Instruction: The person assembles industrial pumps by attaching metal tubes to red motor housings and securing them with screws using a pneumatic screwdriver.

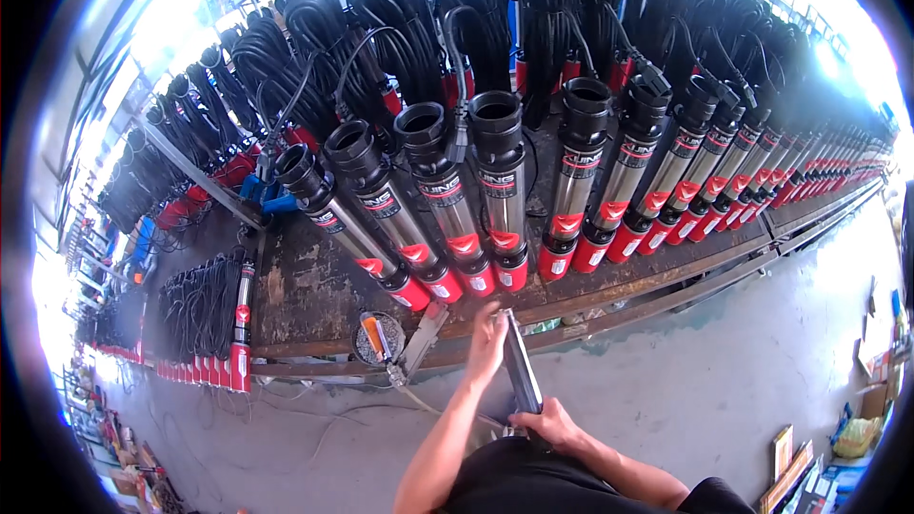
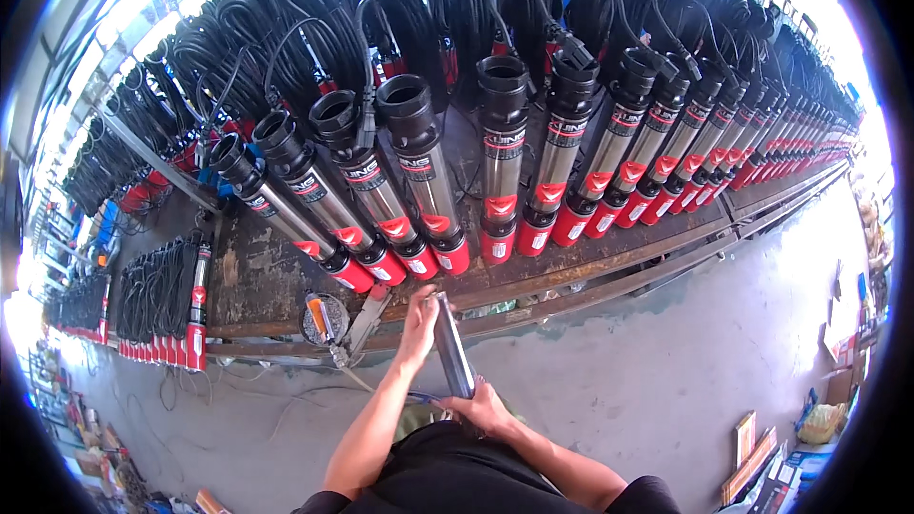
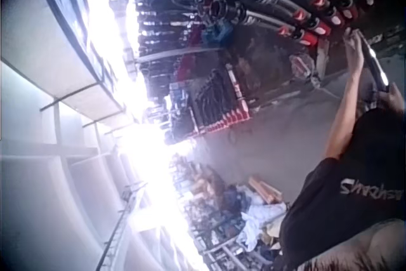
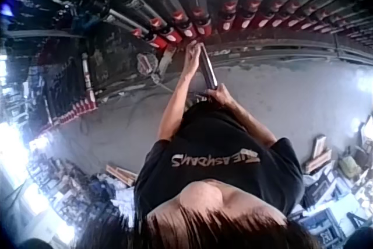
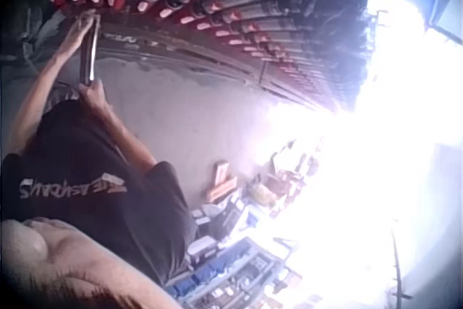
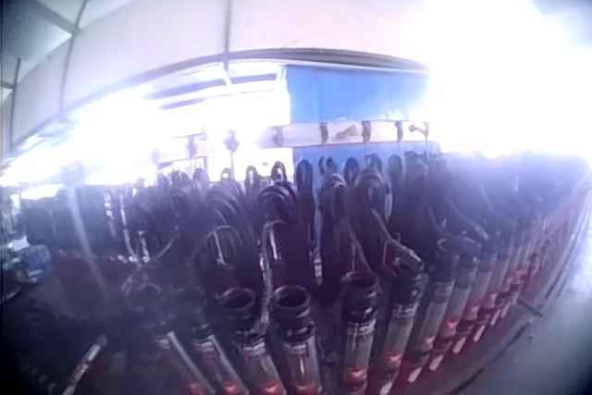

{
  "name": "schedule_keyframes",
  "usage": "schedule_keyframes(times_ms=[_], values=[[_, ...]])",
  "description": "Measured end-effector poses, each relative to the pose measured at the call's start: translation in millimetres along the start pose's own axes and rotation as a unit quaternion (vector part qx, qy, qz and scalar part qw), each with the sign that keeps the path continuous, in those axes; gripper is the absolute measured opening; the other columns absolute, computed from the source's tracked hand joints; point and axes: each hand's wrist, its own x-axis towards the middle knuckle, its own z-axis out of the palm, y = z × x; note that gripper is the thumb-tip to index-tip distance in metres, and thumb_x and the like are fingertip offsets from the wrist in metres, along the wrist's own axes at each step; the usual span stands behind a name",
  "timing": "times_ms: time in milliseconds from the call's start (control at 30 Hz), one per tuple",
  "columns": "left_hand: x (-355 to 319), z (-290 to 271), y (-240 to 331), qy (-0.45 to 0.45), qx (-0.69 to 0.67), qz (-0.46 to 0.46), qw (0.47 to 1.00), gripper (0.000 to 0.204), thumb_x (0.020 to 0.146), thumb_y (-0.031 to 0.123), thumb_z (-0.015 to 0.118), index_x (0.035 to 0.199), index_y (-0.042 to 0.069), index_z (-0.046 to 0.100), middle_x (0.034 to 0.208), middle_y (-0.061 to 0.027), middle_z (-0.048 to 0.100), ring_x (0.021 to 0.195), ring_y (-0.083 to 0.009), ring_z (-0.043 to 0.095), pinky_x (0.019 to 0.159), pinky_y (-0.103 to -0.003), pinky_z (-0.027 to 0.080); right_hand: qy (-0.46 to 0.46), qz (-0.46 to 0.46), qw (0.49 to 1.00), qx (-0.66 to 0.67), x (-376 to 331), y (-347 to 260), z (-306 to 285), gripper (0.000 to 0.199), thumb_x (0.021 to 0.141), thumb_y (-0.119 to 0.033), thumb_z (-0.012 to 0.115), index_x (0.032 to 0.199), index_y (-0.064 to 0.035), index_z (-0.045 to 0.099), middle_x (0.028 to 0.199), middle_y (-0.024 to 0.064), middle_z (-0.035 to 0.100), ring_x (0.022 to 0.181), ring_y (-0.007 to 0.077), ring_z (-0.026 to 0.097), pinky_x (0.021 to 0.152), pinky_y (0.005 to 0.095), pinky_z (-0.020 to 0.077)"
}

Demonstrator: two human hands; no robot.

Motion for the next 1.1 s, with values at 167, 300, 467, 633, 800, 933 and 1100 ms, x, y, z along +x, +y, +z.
schedule_keyframes(times_ms=[167, 300, 467, 633, 800, 933, 1100], values=[[20, -116, -34, 0.150, 0.674, 0.066, 0.720, 0.042, 0.088, 0.030, 0.066, 0.110, -0.005, 0.062, 0.111, -0.0220, 0.062, 0.103, -0.0389, 0.062, 0.089, -0.047, 0.052, 0.173, -0.022, 0.984, 0.040, 7, -5, -51, 0.027, 0.080, -0.023, 0.080, 0.083, -0.0010, 0.065, 0.066, 0.0022, 0.060, 0.057, 0.0107, 0.055, 0.052, 0.0302, 0.0452], [26, -161, -56, 0.094, 0.743, -0.013, 0.663, 0.044, 0.084, 0.025, 0.071, 0.113, -0.003, 0.053, 0.114, -0.0204, 0.058, 0.108, -0.0375, 0.063, 0.087, -0.046, 0.057, 0.394, 0.002, 0.918, -0.038, 55, 41, -152, 0.044, 0.071, -0.035, 0.080, 0.091, 0.0022, 0.067, 0.076, 0.0146, 0.071, 0.070, 0.0262, 0.071, 0.065, 0.0392, 0.0557], [42, -144, -38, 0.074, 0.786, -0.117, 0.603, 0.071, 0.071, 0.030, 0.083, 0.124, -0.002, 0.048, 0.121, -0.0224, 0.058, 0.108, -0.0372, 0.066, 0.089, -0.045, 0.057, 0.557, 0.079, 0.806, -0.184, 92, 33, -274, 0.047, 0.071, -0.028, 0.077, 0.107, -0.0016, 0.060, 0.096, 0.0223, 0.071, 0.092, 0.0396, 0.071, 0.081, 0.0476, 0.0579], [60, -162, -38, 0.042, 0.795, -0.196, 0.572, 0.102, 0.062, 0.060, 0.088, 0.131, -0.001, 0.046, 0.121, -0.0156, 0.067, 0.112, -0.0322, 0.068, 0.095, -0.043, 0.055, 0.520, 0.108, 0.812, -0.242, 115, 74, -330, 0.048, 0.072, -0.028, 0.079, 0.107, -0.0023, 0.057, 0.104, 0.0218, 0.069, 0.098, 0.0397, 0.069, 0.083, 0.0475, 0.0583], [57, -131, -33, 0.065, 0.728, -0.244, 0.638, 0.092, 0.061, 0.044, 0.089, 0.127, -0.005, 0.046, 0.124, -0.0227, 0.065, 0.115, -0.0339, 0.066, 0.096, -0.043, 0.055, 0.588, 0.094, 0.793, -0.129, 115, 76, -349, 0.051, 0.073, -0.026, 0.078, 0.110, 0.0008, 0.057, 0.106, 0.0246, 0.069, 0.101, 0.0419, 0.068, 0.086, 0.0469, 0.0575], [40, -152, -26, 0.072, 0.780, -0.123, 0.609, 0.062, 0.069, 0.046, 0.083, 0.111, 0.003, 0.065, 0.105, -0.0187, 0.072, 0.097, -0.0300, 0.072, 0.082, -0.044, 0.058, 0.548, 0.080, 0.815, -0.170, 119, 51, -357, 0.053, 0.075, -0.021, 0.076, 0.116, 0.0037, 0.054, 0.108, 0.0247, 0.068, 0.104, 0.0407, 0.068, 0.088, 0.0465, 0.0573], [67, -182, -66, 0.013, 0.803, 0.009, 0.596, 0.051, 0.070, 0.052, 0.079, 0.093, 0.007, 0.076, 0.093, -0.0186, 0.075, 0.090, -0.0362, 0.073, 0.078, -0.049, 0.057, 0.562, 0.100, 0.793, -0.214, 93, 33, -397, 0.070, 0.070, -0.021, 0.077, 0.125, 0.0080, 0.046, 0.122, 0.0273, 0.059, 0.116, 0.0413, 0.059, 0.097, 0.0481, 0.0512]])
